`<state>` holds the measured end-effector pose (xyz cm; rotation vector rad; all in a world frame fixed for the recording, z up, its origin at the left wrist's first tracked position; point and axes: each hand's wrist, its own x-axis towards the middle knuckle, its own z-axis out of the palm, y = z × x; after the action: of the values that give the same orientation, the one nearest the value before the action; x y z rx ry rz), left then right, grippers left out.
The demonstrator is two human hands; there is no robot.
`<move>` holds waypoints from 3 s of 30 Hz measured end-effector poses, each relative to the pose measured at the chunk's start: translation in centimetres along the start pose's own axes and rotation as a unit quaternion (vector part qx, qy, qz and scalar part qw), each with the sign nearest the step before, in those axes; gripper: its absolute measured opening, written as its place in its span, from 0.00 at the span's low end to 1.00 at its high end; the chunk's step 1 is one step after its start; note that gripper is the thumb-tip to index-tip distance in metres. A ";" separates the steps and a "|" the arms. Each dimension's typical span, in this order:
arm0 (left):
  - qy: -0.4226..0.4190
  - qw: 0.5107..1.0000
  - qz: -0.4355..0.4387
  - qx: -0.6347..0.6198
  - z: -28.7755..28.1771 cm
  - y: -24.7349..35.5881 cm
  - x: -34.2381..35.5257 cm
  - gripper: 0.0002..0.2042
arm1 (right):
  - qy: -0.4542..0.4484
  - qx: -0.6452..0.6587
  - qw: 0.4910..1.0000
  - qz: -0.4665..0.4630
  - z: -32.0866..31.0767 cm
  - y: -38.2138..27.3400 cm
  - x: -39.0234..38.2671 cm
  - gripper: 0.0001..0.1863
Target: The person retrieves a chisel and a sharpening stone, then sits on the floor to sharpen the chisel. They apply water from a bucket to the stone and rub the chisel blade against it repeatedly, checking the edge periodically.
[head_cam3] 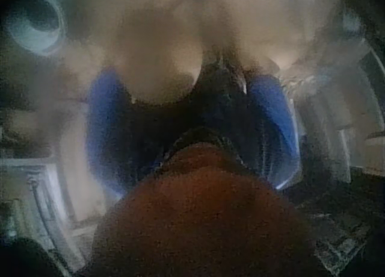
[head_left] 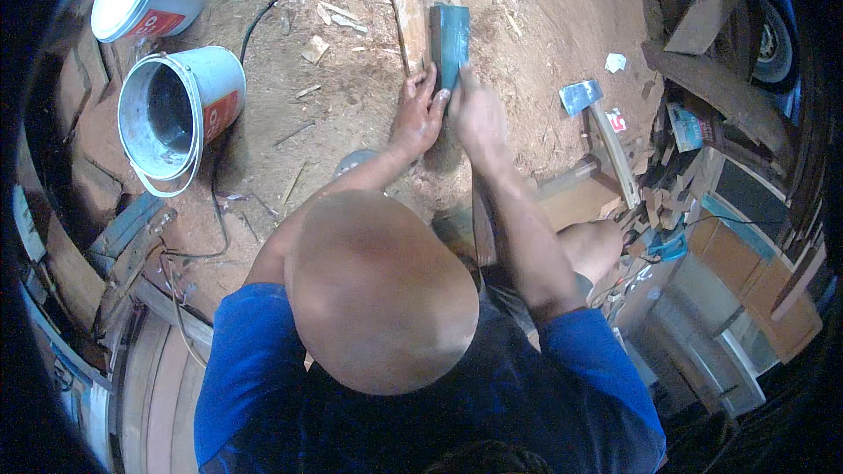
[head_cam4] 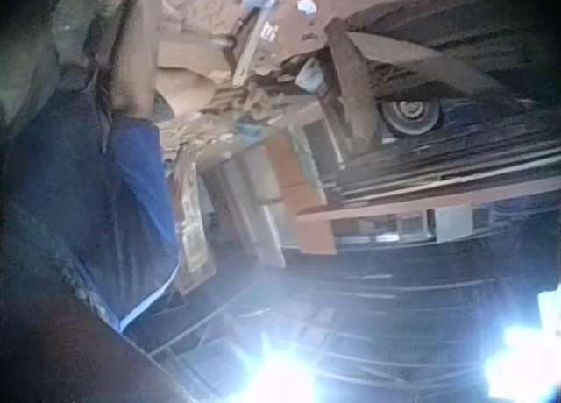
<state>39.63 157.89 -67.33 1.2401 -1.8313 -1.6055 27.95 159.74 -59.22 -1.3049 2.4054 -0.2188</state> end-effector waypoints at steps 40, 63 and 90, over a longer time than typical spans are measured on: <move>-0.031 0.999 0.006 -0.016 0.1 -2.0 0.9 0.30 | -0.022 0.006 0.999 -0.032 -1.6 -1.4 4.2 0.17; -0.020 0.999 -0.024 -0.032 0.2 -1.0 0.3 0.30 | -0.019 0.014 0.999 -0.022 0.0 0.7 -1.4 0.15; -0.011 0.999 0.033 0.028 0.9 -3.0 0.6 0.30 | -0.001 0.011 0.999 -0.040 -0.9 -0.9 4.5 0.16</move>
<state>39.68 158.08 -70.53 1.1768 -1.9230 -1.5471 26.01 155.46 -59.28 -1.3918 2.3439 -0.2662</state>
